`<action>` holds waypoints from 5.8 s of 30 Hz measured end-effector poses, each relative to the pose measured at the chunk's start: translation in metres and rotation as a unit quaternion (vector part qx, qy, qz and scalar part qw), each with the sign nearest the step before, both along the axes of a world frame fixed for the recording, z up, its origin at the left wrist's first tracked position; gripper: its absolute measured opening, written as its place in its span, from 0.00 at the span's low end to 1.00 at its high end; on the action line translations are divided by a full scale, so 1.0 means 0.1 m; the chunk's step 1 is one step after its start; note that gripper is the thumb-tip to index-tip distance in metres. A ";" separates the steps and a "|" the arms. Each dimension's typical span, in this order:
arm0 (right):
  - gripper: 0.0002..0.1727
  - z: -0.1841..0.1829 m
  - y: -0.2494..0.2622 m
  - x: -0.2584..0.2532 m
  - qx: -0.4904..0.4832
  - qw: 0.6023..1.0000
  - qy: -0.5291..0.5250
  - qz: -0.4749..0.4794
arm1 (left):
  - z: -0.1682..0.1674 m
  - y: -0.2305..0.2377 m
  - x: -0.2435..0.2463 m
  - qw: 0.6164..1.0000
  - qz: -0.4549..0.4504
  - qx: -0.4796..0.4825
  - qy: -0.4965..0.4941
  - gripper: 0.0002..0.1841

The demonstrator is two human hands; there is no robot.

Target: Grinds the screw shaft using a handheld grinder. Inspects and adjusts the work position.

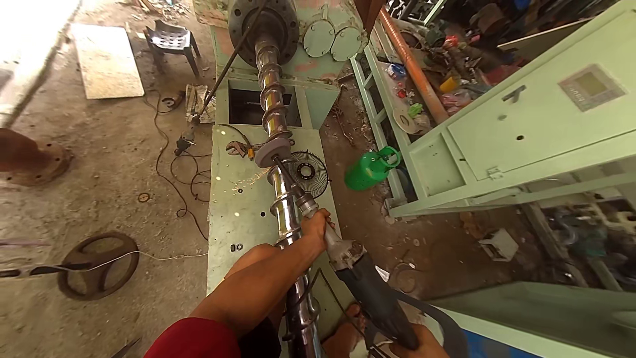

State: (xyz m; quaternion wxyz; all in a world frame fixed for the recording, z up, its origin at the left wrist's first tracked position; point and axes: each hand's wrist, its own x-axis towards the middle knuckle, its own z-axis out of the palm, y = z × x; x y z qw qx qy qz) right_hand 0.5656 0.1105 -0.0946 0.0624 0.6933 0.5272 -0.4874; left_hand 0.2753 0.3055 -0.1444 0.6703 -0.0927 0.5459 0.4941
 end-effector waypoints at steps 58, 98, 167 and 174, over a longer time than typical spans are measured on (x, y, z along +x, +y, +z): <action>0.17 -0.19 0.06 0.08 -0.030 0.993 0.076 -0.085 | -0.14 0.32 0.33 0.999 -0.030 0.008 0.019 0.12; 0.16 -0.19 0.06 0.10 -0.017 0.996 0.065 -0.066 | -0.05 0.28 0.27 0.999 -0.032 0.019 0.022 0.10; 0.19 0.07 0.11 -0.17 -0.022 0.996 0.013 -0.087 | -0.06 0.38 0.23 0.999 -0.040 0.016 -0.004 0.11; 0.15 0.01 0.01 -0.06 -0.010 0.998 0.021 -0.053 | 0.01 0.22 0.07 1.000 -0.022 0.015 -0.008 0.11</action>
